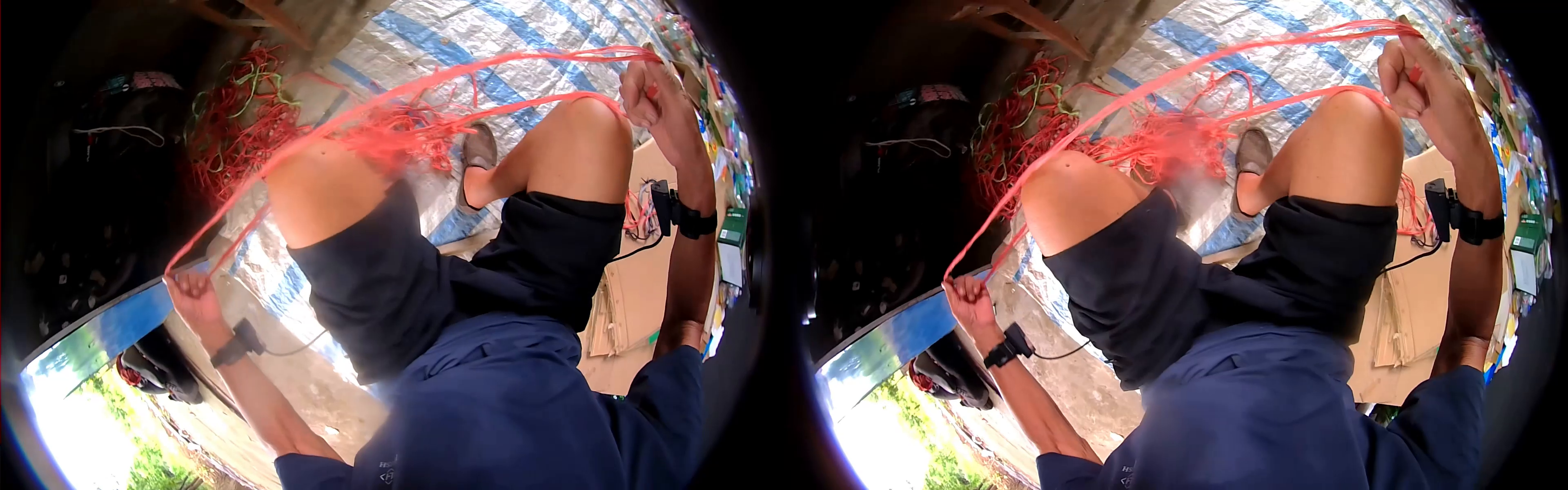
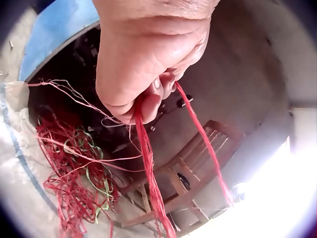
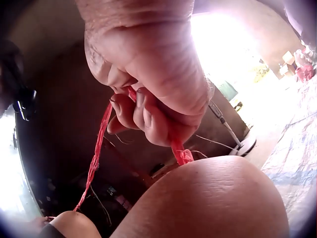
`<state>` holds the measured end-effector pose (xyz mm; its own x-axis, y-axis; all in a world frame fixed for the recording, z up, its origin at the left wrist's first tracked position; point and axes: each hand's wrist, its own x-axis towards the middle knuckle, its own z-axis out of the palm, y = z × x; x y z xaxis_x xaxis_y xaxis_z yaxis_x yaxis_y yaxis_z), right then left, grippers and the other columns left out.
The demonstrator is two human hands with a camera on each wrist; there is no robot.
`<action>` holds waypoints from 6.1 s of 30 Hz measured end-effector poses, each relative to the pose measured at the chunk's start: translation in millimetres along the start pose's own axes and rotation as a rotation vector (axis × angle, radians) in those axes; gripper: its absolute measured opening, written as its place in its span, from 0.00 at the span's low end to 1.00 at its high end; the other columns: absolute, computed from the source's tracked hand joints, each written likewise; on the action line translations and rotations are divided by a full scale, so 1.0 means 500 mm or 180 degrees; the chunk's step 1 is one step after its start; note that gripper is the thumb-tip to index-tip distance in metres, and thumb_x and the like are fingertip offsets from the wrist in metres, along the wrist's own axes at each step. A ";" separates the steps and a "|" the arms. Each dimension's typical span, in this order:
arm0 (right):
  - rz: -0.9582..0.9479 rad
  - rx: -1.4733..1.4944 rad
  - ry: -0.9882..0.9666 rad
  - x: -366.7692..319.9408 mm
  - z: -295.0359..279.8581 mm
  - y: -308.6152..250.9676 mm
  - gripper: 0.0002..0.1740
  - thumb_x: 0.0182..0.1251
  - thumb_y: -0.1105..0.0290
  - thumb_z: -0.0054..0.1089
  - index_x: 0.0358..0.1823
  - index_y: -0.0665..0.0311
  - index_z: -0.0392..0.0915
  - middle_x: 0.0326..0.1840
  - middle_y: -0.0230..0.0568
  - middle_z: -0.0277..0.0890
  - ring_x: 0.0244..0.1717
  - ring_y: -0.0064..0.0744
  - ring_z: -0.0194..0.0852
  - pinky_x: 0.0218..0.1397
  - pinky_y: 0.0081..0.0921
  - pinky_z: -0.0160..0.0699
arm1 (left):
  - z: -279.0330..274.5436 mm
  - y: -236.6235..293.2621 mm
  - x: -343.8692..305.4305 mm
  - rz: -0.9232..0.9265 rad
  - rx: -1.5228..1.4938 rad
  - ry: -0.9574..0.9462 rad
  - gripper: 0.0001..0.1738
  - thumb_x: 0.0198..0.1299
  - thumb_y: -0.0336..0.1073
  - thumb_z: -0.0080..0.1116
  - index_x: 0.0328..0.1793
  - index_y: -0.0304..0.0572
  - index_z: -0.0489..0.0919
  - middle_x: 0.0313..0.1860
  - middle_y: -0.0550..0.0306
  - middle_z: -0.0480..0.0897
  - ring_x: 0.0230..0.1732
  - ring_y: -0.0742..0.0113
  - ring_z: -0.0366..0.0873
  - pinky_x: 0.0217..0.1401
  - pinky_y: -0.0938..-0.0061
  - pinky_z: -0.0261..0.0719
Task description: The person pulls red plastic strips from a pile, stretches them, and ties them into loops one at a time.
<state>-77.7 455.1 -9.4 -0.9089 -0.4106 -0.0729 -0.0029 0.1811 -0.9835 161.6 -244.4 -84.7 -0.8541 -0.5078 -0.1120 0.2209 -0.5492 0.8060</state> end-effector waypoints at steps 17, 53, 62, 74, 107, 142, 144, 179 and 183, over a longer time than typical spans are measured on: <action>-0.0674 -0.1213 -0.0912 -0.178 0.195 -0.115 0.15 0.61 0.61 0.66 0.22 0.61 0.75 0.17 0.37 0.71 0.18 0.35 0.71 0.22 0.30 0.66 | -0.279 -0.051 -0.264 -0.0483 0.0701 0.1376 0.13 0.71 0.46 0.53 0.43 0.47 0.77 0.27 0.65 0.73 0.35 0.70 0.75 0.55 0.60 0.78; -0.1024 -0.1037 -0.1132 -0.126 0.459 -0.074 0.10 0.54 0.82 0.61 0.36 0.63 0.72 0.28 0.43 0.74 0.29 0.48 0.77 0.29 0.36 0.71 | 0.532 -0.205 -0.399 -0.1623 0.2604 -0.1940 0.07 0.69 0.31 0.56 0.49 0.34 0.78 0.31 0.57 0.78 0.33 0.67 0.77 0.40 0.75 0.75; -0.0515 -0.0707 -0.1383 -0.041 0.438 0.012 0.08 0.63 0.68 0.60 0.32 0.67 0.77 0.28 0.50 0.76 0.36 0.52 0.78 0.38 0.40 0.74 | 0.435 -0.086 -0.394 -0.0014 0.2172 -0.1023 0.16 0.74 0.42 0.49 0.38 0.36 0.72 0.21 0.65 0.66 0.16 0.80 0.53 0.19 0.81 0.52; -0.0686 -0.1054 -0.1259 -0.012 0.446 0.116 0.05 0.62 0.76 0.59 0.36 0.70 0.74 0.27 0.41 0.69 0.28 0.29 0.66 0.33 0.29 0.67 | 0.318 -0.009 -0.392 0.0212 0.1490 0.0656 0.20 0.78 0.45 0.44 0.31 0.43 0.66 0.17 0.70 0.56 0.15 0.82 0.47 0.18 0.82 0.45; -0.0425 -0.0612 -0.0795 -0.044 0.457 0.117 0.09 0.57 0.72 0.62 0.39 0.67 0.79 0.36 0.49 0.80 0.40 0.49 0.80 0.43 0.37 0.78 | 0.517 -0.240 -0.275 -0.0729 0.3533 -0.1256 0.08 0.70 0.30 0.57 0.44 0.31 0.82 0.30 0.67 0.80 0.32 0.86 0.69 0.34 0.86 0.68; -0.1132 -0.0837 -0.0120 -0.019 0.574 0.163 0.05 0.57 0.71 0.63 0.35 0.62 0.80 0.32 0.45 0.80 0.36 0.51 0.80 0.39 0.40 0.77 | 0.502 -0.162 -0.276 -0.0444 0.2542 -0.0590 0.11 0.69 0.36 0.59 0.44 0.33 0.82 0.17 0.74 0.63 0.16 0.86 0.51 0.18 0.84 0.45; -0.1158 -0.0914 -0.0122 -0.019 0.566 0.159 0.05 0.57 0.72 0.63 0.34 0.62 0.79 0.32 0.45 0.80 0.36 0.51 0.80 0.39 0.41 0.77 | 0.499 -0.157 -0.274 -0.0373 0.2401 -0.0444 0.11 0.69 0.36 0.59 0.45 0.33 0.81 0.17 0.74 0.63 0.15 0.86 0.50 0.18 0.83 0.43; -0.1212 -0.0998 -0.0095 -0.025 0.541 0.104 0.15 0.58 0.80 0.62 0.46 0.61 0.75 0.32 0.37 0.72 0.32 0.35 0.77 0.32 0.28 0.75 | 0.475 -0.087 -0.291 -0.0155 0.1199 -0.0082 0.09 0.72 0.34 0.53 0.42 0.34 0.73 0.19 0.71 0.55 0.16 0.85 0.45 0.16 0.84 0.42; -0.1343 -0.1267 -0.0083 -0.016 0.564 0.098 0.13 0.60 0.78 0.64 0.46 0.62 0.75 0.32 0.38 0.75 0.32 0.34 0.78 0.32 0.27 0.75 | 0.478 -0.088 -0.288 -0.0147 0.1173 -0.0356 0.10 0.71 0.34 0.53 0.43 0.32 0.73 0.19 0.71 0.54 0.15 0.85 0.45 0.16 0.84 0.42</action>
<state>47.3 215.2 -103.9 -0.7845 -0.5412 0.3028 -0.5239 0.3171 -0.7906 162.3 11.1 34.9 -0.9098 -0.4014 -0.1053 0.0144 -0.2842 0.9586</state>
